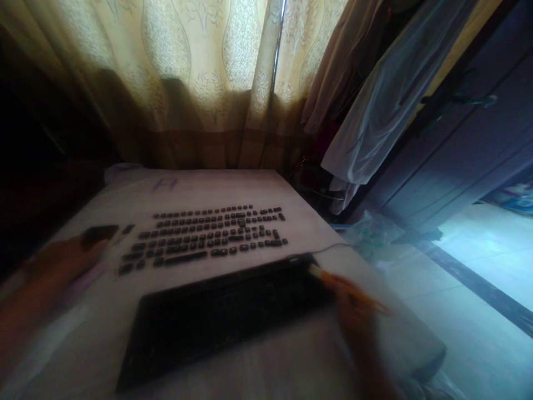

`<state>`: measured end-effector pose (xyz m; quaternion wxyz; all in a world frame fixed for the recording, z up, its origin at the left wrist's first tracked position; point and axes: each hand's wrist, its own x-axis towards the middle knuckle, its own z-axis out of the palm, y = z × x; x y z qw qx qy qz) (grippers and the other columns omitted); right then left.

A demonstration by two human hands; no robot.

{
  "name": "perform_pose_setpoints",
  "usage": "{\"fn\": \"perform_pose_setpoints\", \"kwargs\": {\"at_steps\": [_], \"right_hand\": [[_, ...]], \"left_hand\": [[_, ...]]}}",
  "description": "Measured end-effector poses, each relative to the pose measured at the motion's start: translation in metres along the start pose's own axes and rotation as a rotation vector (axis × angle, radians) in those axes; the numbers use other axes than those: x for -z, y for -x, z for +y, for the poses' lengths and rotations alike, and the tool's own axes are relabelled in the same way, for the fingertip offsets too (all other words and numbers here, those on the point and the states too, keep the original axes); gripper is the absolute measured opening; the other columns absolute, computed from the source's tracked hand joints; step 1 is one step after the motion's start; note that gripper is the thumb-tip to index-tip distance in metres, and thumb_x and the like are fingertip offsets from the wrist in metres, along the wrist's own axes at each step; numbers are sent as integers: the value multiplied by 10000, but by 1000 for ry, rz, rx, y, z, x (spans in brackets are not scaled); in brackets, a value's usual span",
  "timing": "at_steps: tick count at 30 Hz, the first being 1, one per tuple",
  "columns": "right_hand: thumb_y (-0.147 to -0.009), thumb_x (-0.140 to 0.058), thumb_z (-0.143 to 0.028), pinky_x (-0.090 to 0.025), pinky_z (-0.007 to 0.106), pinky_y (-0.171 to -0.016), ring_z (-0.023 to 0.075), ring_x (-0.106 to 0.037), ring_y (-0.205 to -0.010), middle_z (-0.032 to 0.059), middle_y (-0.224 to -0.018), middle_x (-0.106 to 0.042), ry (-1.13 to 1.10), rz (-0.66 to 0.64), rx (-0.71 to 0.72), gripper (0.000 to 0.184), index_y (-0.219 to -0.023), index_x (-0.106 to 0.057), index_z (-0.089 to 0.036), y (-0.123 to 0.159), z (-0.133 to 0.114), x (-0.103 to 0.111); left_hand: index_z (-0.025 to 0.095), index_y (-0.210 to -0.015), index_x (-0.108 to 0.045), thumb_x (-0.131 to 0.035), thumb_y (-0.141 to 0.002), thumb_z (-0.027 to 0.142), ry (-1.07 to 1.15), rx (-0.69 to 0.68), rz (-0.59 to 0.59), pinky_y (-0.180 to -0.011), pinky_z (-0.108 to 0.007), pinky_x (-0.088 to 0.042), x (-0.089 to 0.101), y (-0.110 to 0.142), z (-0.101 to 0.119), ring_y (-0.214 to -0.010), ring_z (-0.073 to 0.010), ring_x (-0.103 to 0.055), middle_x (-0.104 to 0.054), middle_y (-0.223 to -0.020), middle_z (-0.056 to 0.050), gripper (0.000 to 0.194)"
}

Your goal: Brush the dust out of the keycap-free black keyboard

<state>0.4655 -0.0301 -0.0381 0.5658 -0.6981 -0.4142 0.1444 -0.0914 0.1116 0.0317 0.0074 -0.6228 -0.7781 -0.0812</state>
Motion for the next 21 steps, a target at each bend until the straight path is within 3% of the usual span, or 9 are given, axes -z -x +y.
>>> {"fn": "perform_pose_setpoints", "kwargs": {"at_steps": [2,6,8,11,15,21], "right_hand": [[-833,-591,-537,-551,493,-921,330,-740,-963,119,-925,-796,-18,-34,-41,415,-997,-730,-182,-6,2,0],[-809,-616,-549,-567,485,-893,319,-750,-886,104,-839,-794,-60,-67,-92,419,-960,-741,-179,-13,2,-6],[-795,-634,-573,-575,477,-883,317,-753,-879,99,-815,-792,-74,-73,-95,429,-937,-742,-183,-10,0,-9],[-794,-637,-608,-595,450,-845,308,-761,-849,95,-775,-788,-88,-67,-99,457,-914,-744,-181,-2,-8,-10],[-839,-610,-637,-618,394,-717,266,-756,-712,89,-709,-774,-118,-134,-60,490,-894,-750,-171,-1,-19,-5],[-843,-565,-732,-565,319,-554,206,-675,-560,44,-631,-710,-101,-200,99,552,-866,-683,-193,-57,-31,-3]], "left_hand": [[-58,-1286,-538,-178,-955,678,-26,85,-48,-920,-616,-508,14,10,23,-1201,-493,-582,-630,-1284,-240,883],[6,-1364,-526,-176,-997,525,11,-111,41,-1050,-529,-464,19,30,50,-1290,-382,-559,-574,-1417,-219,725],[13,-1304,-580,-234,-971,489,43,-158,78,-1099,-509,-435,10,39,53,-1314,-357,-552,-606,-1401,-220,676],[120,-1228,-640,-322,-941,524,123,-278,79,-1080,-494,-470,-9,50,56,-1254,-313,-616,-686,-1332,-158,588],[128,-1203,-674,-361,-921,543,164,-433,115,-1051,-528,-496,-29,75,71,-1205,-336,-657,-724,-1271,-178,592],[231,-1339,-637,-465,-888,677,144,-709,184,-1096,-504,-470,-57,134,111,-1282,-327,-618,-668,-1394,-117,657]]}}
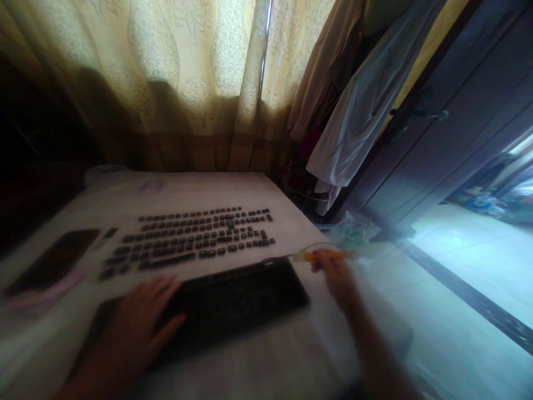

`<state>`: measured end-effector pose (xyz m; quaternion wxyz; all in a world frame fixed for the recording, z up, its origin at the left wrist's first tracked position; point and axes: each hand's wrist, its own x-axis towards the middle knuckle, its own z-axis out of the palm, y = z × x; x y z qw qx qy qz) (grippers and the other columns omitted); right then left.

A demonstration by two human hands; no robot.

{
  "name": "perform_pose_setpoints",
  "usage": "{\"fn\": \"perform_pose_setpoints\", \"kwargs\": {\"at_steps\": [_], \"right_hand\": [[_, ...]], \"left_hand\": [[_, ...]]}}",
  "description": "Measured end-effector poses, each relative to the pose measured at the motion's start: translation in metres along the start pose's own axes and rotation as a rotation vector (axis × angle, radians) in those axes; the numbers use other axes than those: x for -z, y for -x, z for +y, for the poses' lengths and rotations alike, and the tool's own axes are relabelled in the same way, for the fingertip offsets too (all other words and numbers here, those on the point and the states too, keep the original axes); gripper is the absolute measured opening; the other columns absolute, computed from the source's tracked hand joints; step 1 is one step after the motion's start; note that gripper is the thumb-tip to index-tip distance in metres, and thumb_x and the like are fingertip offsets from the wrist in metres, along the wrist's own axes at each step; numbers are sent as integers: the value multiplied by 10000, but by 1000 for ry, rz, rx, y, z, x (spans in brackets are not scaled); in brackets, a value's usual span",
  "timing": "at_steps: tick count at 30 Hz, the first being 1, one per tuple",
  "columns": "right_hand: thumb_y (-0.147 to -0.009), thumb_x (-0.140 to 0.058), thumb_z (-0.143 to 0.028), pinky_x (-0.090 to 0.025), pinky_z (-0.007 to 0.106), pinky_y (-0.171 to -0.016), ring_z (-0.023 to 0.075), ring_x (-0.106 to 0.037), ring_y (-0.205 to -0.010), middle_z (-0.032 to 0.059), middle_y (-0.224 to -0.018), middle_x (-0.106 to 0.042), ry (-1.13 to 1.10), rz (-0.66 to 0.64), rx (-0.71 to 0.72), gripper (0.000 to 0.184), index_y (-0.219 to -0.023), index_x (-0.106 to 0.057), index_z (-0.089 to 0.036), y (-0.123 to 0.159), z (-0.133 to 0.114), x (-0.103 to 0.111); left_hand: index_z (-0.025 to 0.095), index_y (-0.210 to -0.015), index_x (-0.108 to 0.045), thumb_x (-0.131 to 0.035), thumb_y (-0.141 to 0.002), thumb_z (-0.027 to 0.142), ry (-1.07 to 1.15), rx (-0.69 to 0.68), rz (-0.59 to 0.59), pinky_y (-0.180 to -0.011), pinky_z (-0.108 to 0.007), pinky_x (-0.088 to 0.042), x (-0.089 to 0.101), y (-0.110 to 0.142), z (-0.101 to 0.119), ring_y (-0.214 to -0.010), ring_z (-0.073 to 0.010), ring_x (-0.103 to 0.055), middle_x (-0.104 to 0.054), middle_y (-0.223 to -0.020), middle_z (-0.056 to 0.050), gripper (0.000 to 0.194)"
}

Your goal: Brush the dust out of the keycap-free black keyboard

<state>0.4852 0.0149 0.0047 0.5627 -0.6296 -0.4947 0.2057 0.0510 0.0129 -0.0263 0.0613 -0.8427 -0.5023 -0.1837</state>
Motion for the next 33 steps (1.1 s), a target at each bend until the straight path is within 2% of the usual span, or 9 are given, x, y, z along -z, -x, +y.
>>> {"fn": "perform_pose_setpoints", "kwargs": {"at_steps": [4,7,9,12,14,17,21,25,33], "right_hand": [[-867,-568,-682,-487,281,-477,172,-592,-470,2,-575,-655,59,-111,108,481,-852,-660,-210,-30,3,-7],[-891,-566,-613,-468,271,-501,178,-608,-502,-1,-564,-644,116,-135,161,412,-821,-663,-219,-28,9,-15],[-912,-542,-577,-480,283,-551,189,-632,-540,3,-575,-652,147,-125,185,388,-822,-665,-220,-20,14,-17],[-928,-523,-548,-479,288,-560,192,-631,-528,-1,-561,-647,182,-124,197,374,-820,-673,-223,-11,19,-18],[-941,-502,-536,-474,285,-542,193,-630,-514,-1,-550,-644,202,-134,197,377,-817,-678,-226,-9,21,-19],[-940,-501,-504,-471,281,-529,196,-635,-506,5,-554,-656,231,-156,194,356,-817,-690,-229,-10,19,-21],[-921,-506,-461,-478,282,-539,194,-629,-495,8,-547,-654,261,-174,190,331,-754,-680,-234,-11,14,-20],[-912,-499,-452,-463,275,-519,192,-620,-490,16,-530,-639,275,-188,185,361,-658,-640,-237,-9,9,-17],[-903,-531,-470,-439,262,-489,170,-586,-471,10,-499,-608,243,-186,165,409,-567,-556,-239,-8,12,-11]], "left_hand": [[286,-1498,-486,-574,-810,718,-23,-143,-42,-1141,-483,-417,-16,7,28,-1356,-335,-560,-560,-1516,-98,817],[283,-1596,-284,-598,-765,754,-41,-187,-9,-1145,-488,-391,-21,9,30,-1388,-357,-524,-479,-1571,-119,1005],[305,-1616,-183,-624,-747,752,-44,-202,-70,-1169,-470,-353,-22,12,27,-1406,-346,-505,-432,-1602,-109,1072],[322,-1618,-165,-665,-707,738,-51,-183,-79,-1226,-472,-244,-26,18,28,-1411,-352,-497,-426,-1609,-105,1120],[291,-1623,-164,-684,-693,702,-55,-111,-59,-1251,-507,-161,-31,22,31,-1442,-372,-451,-395,-1627,-125,1142],[273,-1614,-218,-680,-690,678,-38,-51,-78,-1258,-537,-117,-38,27,34,-1461,-388,-416,-375,-1637,-138,1110],[303,-1589,-298,-666,-702,680,-24,-72,-116,-1255,-557,-115,-41,28,32,-1451,-397,-429,-388,-1634,-118,1032],[332,-1582,-313,-658,-713,675,-8,-54,-121,-1238,-573,-184,-40,28,29,-1449,-404,-429,-379,-1643,-88,996],[337,-1611,-213,-638,-748,676,-19,-123,-76,-1222,-590,-206,-38,25,28,-1428,-417,-448,-337,-1661,-86,1020]]}}
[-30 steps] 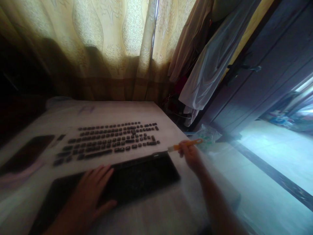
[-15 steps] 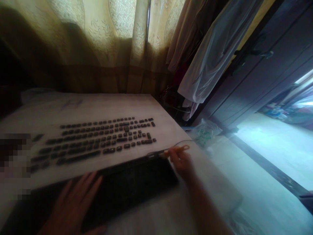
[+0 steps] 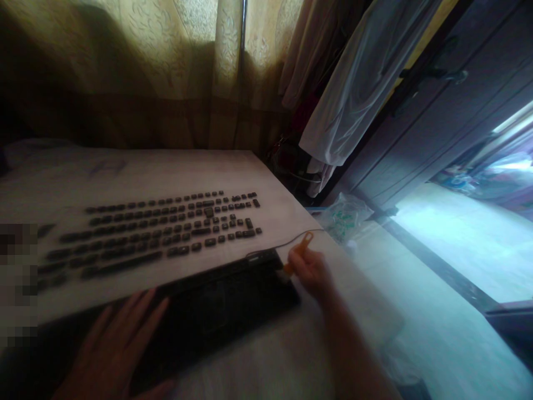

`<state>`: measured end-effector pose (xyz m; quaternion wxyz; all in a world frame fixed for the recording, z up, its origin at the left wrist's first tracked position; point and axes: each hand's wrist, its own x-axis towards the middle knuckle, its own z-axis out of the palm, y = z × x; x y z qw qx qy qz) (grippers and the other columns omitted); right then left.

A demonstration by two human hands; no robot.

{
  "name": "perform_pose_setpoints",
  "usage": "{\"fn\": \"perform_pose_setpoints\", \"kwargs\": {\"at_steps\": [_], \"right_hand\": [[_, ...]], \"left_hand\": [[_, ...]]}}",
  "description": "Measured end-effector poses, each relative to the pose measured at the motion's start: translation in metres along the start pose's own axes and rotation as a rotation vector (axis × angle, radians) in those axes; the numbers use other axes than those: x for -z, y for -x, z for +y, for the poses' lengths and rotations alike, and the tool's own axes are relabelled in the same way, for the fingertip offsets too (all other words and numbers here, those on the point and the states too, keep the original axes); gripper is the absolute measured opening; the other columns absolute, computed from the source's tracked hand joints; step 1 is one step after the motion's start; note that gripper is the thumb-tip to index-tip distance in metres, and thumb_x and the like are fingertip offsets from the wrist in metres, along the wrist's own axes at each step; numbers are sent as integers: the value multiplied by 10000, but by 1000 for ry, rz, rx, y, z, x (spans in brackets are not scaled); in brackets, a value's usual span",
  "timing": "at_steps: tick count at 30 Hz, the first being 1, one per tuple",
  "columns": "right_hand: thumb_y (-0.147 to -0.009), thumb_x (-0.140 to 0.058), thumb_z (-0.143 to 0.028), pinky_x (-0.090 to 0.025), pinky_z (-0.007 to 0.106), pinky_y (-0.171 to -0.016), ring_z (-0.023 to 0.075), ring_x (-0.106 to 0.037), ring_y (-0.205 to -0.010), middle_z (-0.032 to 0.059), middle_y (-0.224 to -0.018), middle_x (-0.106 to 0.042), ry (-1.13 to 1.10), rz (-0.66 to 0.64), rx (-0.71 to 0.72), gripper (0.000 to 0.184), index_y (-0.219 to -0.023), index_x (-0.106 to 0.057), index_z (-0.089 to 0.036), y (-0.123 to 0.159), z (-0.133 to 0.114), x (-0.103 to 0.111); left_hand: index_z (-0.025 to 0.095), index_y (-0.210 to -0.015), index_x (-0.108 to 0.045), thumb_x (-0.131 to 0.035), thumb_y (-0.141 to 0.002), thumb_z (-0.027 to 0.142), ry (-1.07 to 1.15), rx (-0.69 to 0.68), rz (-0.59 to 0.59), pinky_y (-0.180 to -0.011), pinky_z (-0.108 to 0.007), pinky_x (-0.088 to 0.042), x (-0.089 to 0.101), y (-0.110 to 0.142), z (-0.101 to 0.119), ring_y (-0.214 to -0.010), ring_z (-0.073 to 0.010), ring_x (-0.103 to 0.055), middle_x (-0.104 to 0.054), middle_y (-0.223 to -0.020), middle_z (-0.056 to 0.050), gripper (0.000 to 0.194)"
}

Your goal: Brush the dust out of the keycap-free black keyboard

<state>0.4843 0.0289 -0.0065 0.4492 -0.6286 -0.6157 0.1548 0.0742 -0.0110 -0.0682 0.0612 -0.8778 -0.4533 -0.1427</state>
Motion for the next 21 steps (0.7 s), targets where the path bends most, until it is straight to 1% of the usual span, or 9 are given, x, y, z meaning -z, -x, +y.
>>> {"fn": "perform_pose_setpoints", "kwargs": {"at_steps": [2,5,8,10,12,15,17,21], "right_hand": [[-928,-504,-487,-437,263,-483,170,-583,-474,11,-502,-600,-15,34,-7,424,-591,-565,-236,1,2,0],[-975,-444,-526,-456,265,-481,171,-585,-470,10,-520,-613,-37,93,-22,443,-712,-632,-223,3,5,-4],[-968,-487,-535,-500,272,-511,176,-619,-496,19,-584,-668,-57,79,-9,406,-811,-687,-219,4,7,-10],[-954,-525,-515,-527,282,-545,191,-657,-546,30,-627,-699,-65,44,8,372,-805,-705,-226,5,8,-14],[-943,-551,-483,-550,294,-587,206,-686,-593,35,-654,-719,-68,12,22,333,-808,-723,-232,5,8,-16],[-922,-575,-441,-561,306,-624,217,-702,-620,35,-664,-730,-66,-28,33,285,-816,-740,-236,5,6,-14],[-910,-575,-436,-557,307,-612,218,-697,-605,38,-653,-726,-64,-49,32,292,-776,-734,-231,4,3,-11],[-917,-537,-472,-524,285,-533,201,-665,-543,37,-593,-689,-75,-64,21,383,-674,-688,-217,3,-1,-7]], "left_hand": [[336,-1611,-214,-639,-748,678,3,3,0,-1223,-590,-205,0,1,0,-1435,-415,-440,-331,-1664,-88,1020],[336,-1594,-281,-644,-736,692,9,29,-9,-1225,-592,-204,-3,2,-1,-1446,-420,-425,-337,-1662,-89,997],[349,-1571,-340,-646,-736,697,8,54,-55,-1229,-585,-203,-4,4,-2,-1453,-412,-418,-368,-1649,-77,954],[353,-1575,-326,-647,-740,691,5,49,-60,-1233,-584,-196,-4,4,-2,-1457,-409,-413,-371,-1648,-76,957],[353,-1592,-278,-645,-747,680,2,37,-47,-1233,-589,-189,-3,4,-1,-1461,-409,-406,-348,-1658,-80,977],[348,-1606,-228,-643,-758,664,4,23,-33,-1229,-593,-200,-2,4,0,-1461,-408,-406,-319,-1670,-82,995],[350,-1601,-247,-642,-755,667,7,21,-20,-1223,-600,-213,-2,4,0,-1450,-413,-420,-332,-1664,-80,986],[345,-1578,-326,-638,-743,674,17,46,-33,-1217,-611,-226,-4,3,-1,-1442,-423,-430,-366,-1649,-76,950]]}}
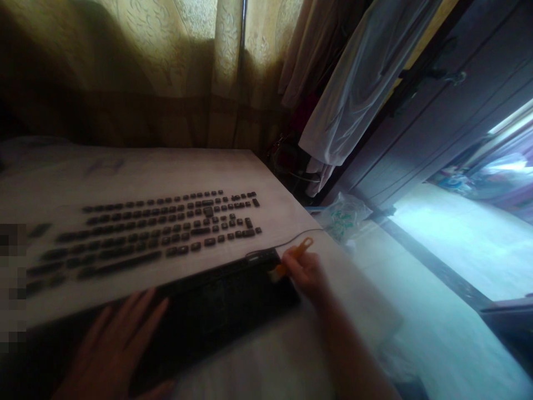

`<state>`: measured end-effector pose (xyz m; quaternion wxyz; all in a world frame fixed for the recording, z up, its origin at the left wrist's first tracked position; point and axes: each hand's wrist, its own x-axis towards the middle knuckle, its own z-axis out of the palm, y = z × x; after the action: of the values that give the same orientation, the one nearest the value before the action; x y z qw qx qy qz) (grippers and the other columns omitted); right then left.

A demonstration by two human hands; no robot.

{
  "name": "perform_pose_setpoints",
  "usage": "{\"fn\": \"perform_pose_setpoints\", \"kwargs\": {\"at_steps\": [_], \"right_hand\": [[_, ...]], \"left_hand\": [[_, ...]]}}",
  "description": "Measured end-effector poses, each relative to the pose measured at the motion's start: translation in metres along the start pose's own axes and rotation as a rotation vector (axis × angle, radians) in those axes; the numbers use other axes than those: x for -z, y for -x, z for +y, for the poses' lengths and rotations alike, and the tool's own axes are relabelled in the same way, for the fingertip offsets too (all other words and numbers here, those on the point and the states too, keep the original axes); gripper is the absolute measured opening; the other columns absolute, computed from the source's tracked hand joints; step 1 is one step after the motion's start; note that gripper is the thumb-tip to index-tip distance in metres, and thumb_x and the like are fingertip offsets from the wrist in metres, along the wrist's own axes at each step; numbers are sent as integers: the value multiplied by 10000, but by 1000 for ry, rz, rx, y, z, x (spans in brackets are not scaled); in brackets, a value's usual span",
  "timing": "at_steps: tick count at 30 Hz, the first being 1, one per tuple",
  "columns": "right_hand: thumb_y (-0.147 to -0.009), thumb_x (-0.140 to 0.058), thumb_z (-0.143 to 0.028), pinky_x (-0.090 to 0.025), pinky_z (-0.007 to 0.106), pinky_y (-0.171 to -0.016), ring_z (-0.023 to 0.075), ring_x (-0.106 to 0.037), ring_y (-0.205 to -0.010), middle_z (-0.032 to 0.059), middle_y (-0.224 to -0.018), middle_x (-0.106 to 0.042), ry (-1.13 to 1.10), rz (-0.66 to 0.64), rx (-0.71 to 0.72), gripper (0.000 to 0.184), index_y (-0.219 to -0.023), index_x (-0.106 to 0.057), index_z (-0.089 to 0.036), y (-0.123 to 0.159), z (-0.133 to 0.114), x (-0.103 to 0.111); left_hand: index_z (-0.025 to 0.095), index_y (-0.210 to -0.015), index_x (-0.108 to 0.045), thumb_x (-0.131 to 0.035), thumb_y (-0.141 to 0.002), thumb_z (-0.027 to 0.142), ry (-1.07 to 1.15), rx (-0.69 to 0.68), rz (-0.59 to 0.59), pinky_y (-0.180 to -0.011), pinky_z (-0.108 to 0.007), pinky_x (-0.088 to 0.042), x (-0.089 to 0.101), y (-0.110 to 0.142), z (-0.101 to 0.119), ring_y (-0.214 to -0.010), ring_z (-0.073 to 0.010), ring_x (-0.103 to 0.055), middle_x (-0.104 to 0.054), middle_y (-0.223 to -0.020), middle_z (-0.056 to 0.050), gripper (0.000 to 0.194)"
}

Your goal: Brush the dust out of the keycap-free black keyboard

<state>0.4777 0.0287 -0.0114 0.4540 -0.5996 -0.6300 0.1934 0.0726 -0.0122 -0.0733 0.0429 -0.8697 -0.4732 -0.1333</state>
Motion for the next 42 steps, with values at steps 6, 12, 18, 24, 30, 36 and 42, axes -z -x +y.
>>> {"fn": "perform_pose_setpoints", "kwargs": {"at_steps": [6,12,18,24,30,36,42], "right_hand": [[-948,-494,-476,-513,278,-530,202,-668,-558,34,-581,-675,1,70,-20,398,-699,-673,-224,0,1,-3],[-919,-562,-453,-493,270,-505,189,-644,-524,22,-569,-658,-25,2,7,368,-657,-663,-216,1,4,0],[-975,-510,-439,-518,273,-526,190,-663,-559,26,-616,-685,-45,39,30,345,-799,-704,-214,5,5,-7],[-922,-605,-336,-544,274,-595,195,-697,-636,30,-711,-732,-47,-30,88,184,-830,-725,-232,5,-1,-15],[-936,-556,-316,-483,234,-491,161,-647,-519,9,-577,-660,-81,-70,96,276,-699,-649,-210,4,-2,-10],[-957,-560,-332,-485,236,-498,171,-664,-572,23,-652,-694,-94,-30,83,233,-793,-678,-214,4,5,-14],[-949,-560,-337,-468,239,-472,168,-638,-514,11,-569,-636,-108,-66,82,300,-689,-638,-209,4,0,-10]], "left_hand": [[346,-1607,-227,-643,-748,666,-6,-27,23,-1228,-597,-204,3,-2,2,-1445,-416,-426,-325,-1667,-74,1006],[336,-1620,-160,-638,-759,660,-20,-45,38,-1231,-592,-192,5,-3,4,-1445,-412,-427,-299,-1677,-88,1037],[311,-1624,-151,-642,-747,670,-29,-74,60,-1229,-587,-168,3,-4,3,-1444,-416,-425,-267,-1686,-109,1067],[290,-1605,-256,-649,-727,671,-12,-38,60,-1241,-577,-152,5,-5,8,-1461,-414,-400,-292,-1678,-112,1035],[252,-1575,-340,-654,-723,647,-6,0,41,-1240,-586,-155,5,-4,12,-1472,-415,-382,-314,-1667,-140,991],[277,-1581,-330,-627,-734,697,-19,-38,38,-1238,-573,-153,4,-4,6,-1455,-412,-410,-317,-1668,-121,991],[270,-1588,-314,-624,-740,710,-30,-62,54,-1231,-565,-158,2,-4,4,-1438,-415,-433,-331,-1661,-126,1005]]}}
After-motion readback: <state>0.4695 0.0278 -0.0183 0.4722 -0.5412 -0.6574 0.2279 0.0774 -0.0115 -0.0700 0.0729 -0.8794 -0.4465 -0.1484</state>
